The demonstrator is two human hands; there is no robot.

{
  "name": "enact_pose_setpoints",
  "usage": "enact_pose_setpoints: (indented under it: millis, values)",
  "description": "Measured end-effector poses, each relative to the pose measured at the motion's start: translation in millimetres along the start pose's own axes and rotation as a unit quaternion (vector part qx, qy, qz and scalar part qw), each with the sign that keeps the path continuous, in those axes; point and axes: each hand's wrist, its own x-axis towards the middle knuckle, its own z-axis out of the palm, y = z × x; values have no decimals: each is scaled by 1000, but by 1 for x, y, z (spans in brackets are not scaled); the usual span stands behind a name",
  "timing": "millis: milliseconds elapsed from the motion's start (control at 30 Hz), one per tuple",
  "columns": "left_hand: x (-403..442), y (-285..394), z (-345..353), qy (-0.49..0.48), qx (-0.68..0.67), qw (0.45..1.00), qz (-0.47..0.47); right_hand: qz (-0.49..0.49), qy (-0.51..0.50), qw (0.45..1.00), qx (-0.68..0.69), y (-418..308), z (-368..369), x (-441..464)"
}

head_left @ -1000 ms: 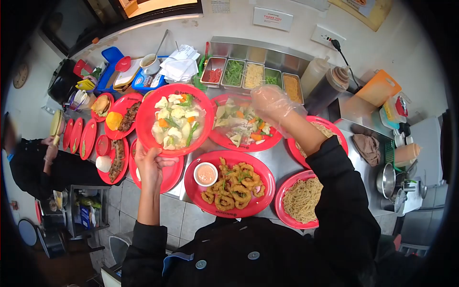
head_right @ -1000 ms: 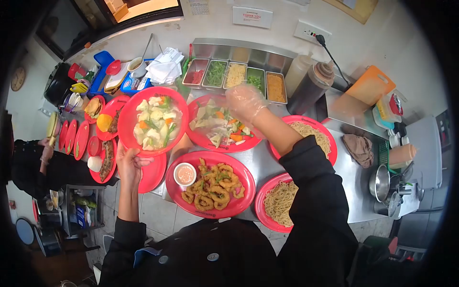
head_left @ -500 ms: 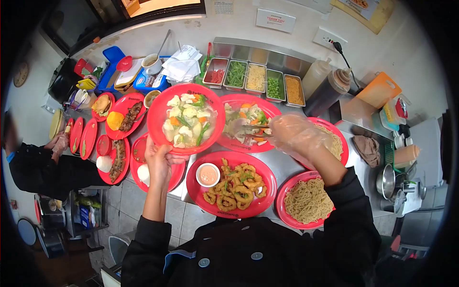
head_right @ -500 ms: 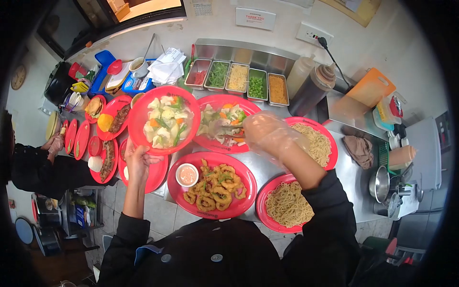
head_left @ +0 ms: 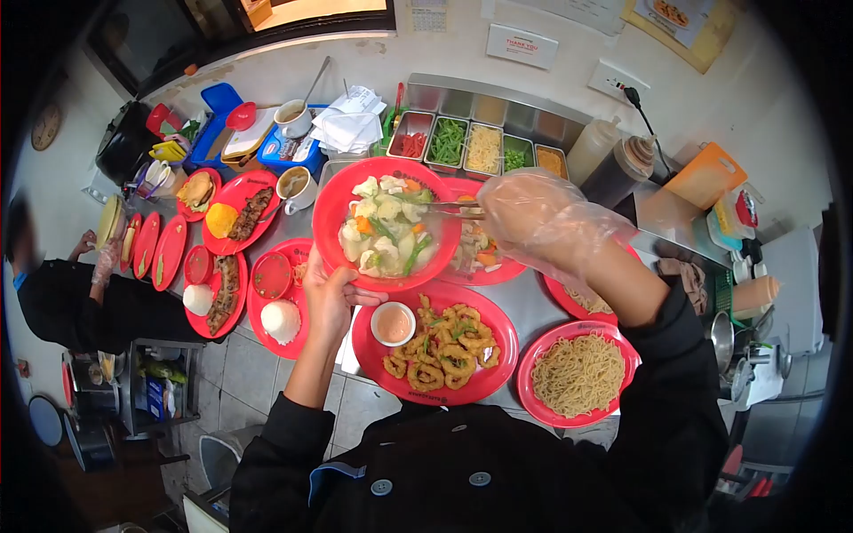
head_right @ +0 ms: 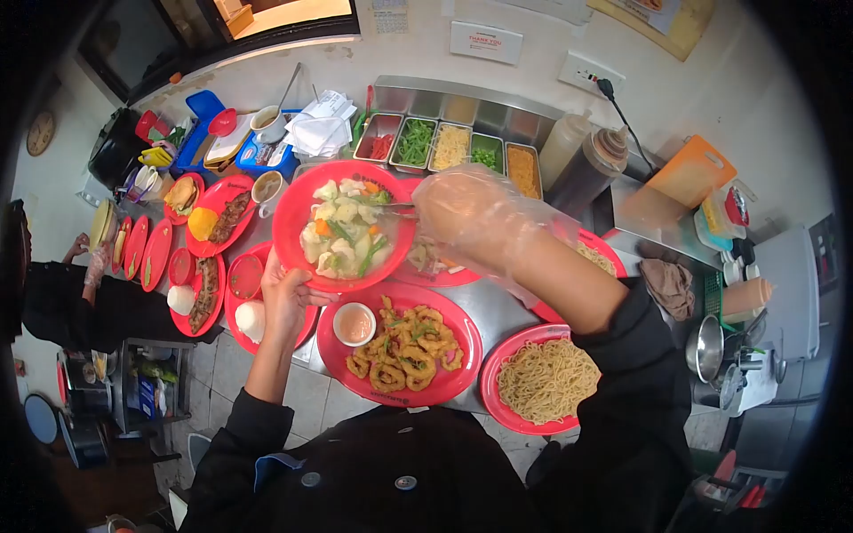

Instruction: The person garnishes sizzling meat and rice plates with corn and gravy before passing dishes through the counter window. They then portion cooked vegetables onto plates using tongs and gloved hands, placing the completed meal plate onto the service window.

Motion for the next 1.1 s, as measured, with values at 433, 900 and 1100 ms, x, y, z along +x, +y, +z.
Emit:
enact_pose_setpoints:
  millis: [433,900,1100]
  values:
    - [-2,-1,-33,63,35,997,31,176,-32,979,95,66,93,18]
    - [-15,24,-31,72,53,993,71,131,-44,989,45,41,53,-5]
    - [-13,24,-28,71,37,995,53,128,-71,987,68,22,64,-42]
